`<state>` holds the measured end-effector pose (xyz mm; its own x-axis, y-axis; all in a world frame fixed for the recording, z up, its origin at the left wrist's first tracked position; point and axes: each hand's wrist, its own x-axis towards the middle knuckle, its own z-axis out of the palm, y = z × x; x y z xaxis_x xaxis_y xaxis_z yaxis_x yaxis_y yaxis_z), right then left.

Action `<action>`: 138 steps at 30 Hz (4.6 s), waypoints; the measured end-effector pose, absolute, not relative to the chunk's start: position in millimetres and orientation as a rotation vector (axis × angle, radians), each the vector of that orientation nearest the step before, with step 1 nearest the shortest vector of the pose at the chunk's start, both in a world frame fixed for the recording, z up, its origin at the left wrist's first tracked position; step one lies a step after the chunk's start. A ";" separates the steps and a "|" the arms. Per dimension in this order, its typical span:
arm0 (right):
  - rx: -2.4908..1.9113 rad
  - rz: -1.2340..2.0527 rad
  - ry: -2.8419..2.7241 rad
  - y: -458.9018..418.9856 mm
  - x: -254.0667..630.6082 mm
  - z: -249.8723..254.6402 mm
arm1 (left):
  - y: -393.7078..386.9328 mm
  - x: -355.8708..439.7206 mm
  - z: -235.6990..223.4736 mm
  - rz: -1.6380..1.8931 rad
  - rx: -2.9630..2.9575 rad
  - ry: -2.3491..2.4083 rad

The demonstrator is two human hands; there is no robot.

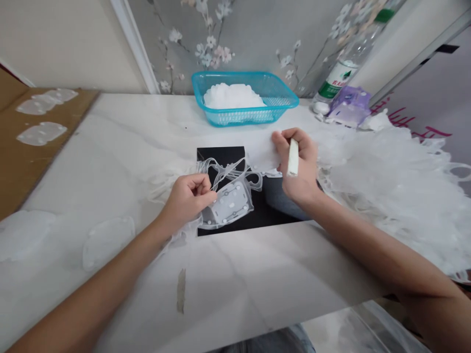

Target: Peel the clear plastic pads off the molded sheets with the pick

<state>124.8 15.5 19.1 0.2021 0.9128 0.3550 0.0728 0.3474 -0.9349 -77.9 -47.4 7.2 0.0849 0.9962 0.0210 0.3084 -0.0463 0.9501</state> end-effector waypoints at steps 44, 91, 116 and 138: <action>-0.311 -0.290 -2.173 -36.4 109.7 1.0 | -51.1 -76.9 12.6 0.773 1.397 1.208; -0.866 0.711 -1.910 -52.9 125.9 9.9 | -46.5 -76.9 12.5 0.564 1.640 1.166; -0.587 -0.181 -2.308 -51.3 120.5 -2.5 | -49.4 -82.6 12.6 0.646 1.571 1.084; -0.671 0.154 -2.124 -60.5 119.5 -3.0 | -50.3 -80.5 15.2 0.615 1.502 1.107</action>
